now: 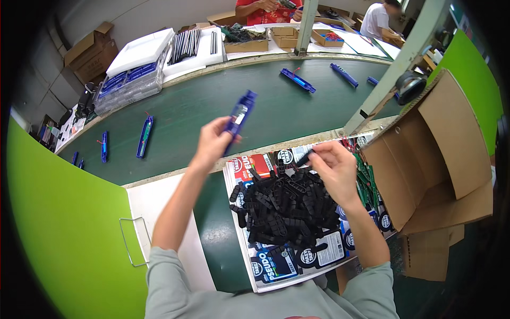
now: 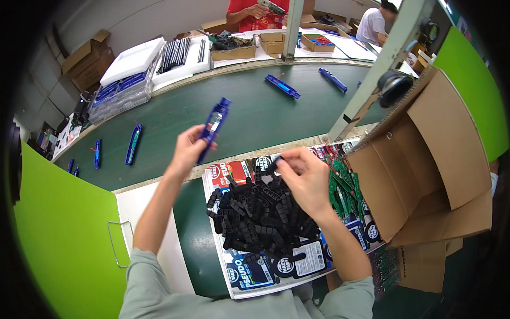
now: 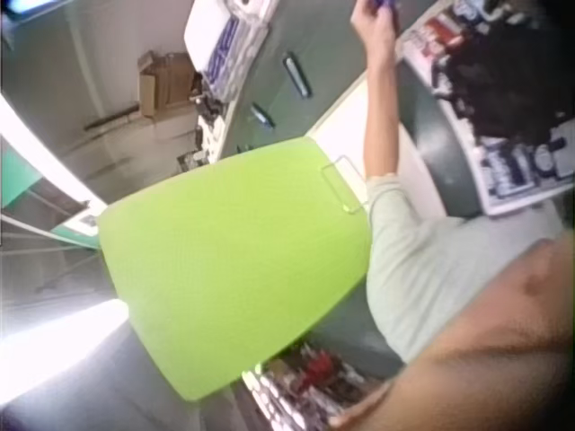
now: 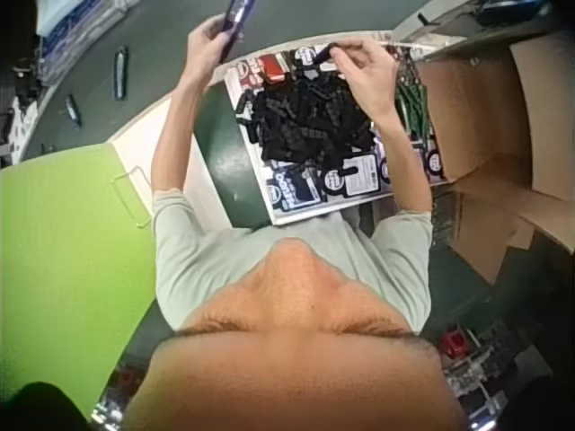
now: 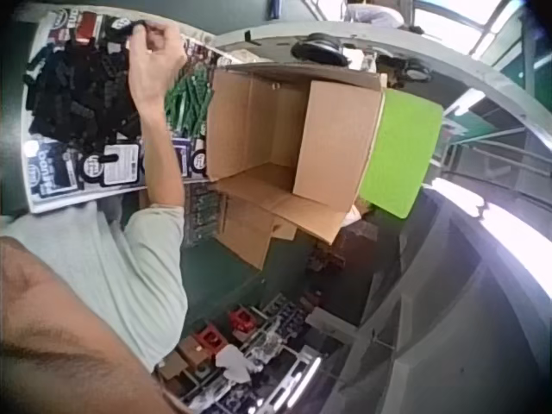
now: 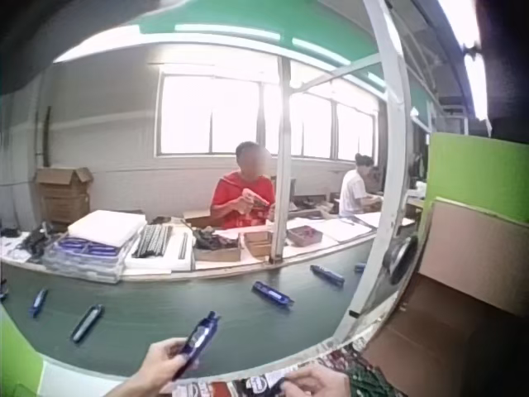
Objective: The person repeatedly picks up a blue plastic casing and a green circuit board, inserts the board into the casing, and places the assembled unit on the table. They also pick up black plastic clips and place them into the casing before closing it. The process is repeated multiple times throughout the video.
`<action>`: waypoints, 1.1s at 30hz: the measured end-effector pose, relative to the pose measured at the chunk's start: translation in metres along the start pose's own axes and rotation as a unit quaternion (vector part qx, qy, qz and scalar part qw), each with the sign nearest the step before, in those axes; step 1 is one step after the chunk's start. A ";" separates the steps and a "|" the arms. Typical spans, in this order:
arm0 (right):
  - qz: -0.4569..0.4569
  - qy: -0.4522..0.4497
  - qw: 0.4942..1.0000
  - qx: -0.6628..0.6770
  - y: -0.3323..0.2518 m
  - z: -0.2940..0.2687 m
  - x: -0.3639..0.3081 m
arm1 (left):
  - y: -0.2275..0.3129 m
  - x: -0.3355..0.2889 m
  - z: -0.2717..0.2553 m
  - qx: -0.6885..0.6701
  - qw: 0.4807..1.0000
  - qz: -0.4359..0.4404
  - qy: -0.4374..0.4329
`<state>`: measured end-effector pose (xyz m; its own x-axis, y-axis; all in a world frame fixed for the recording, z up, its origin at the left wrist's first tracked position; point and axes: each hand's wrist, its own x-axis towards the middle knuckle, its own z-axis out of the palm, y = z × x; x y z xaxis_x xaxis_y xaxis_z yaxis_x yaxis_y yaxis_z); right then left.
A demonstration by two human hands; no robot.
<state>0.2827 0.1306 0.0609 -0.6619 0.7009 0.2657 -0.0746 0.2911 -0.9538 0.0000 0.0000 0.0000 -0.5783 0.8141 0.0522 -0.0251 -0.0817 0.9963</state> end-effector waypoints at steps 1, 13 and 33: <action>0.002 0.019 1.000 -0.012 -0.008 0.006 0.004 | 0.005 -0.011 0.031 -0.037 0.999 0.000 -0.011; -0.223 0.105 0.916 -0.316 -0.039 0.000 -0.010 | 0.053 -0.105 0.143 -0.087 0.995 -0.014 -0.046; -0.017 0.076 0.943 -0.323 0.021 -0.163 -0.026 | 0.054 -0.127 0.142 -0.046 0.999 0.006 0.009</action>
<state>0.4199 0.2248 0.0573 -0.5498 0.7549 0.3576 0.4085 0.6164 -0.6732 0.1880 -0.0259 0.0564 -0.5930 0.8029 0.0614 -0.0927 -0.1438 0.9853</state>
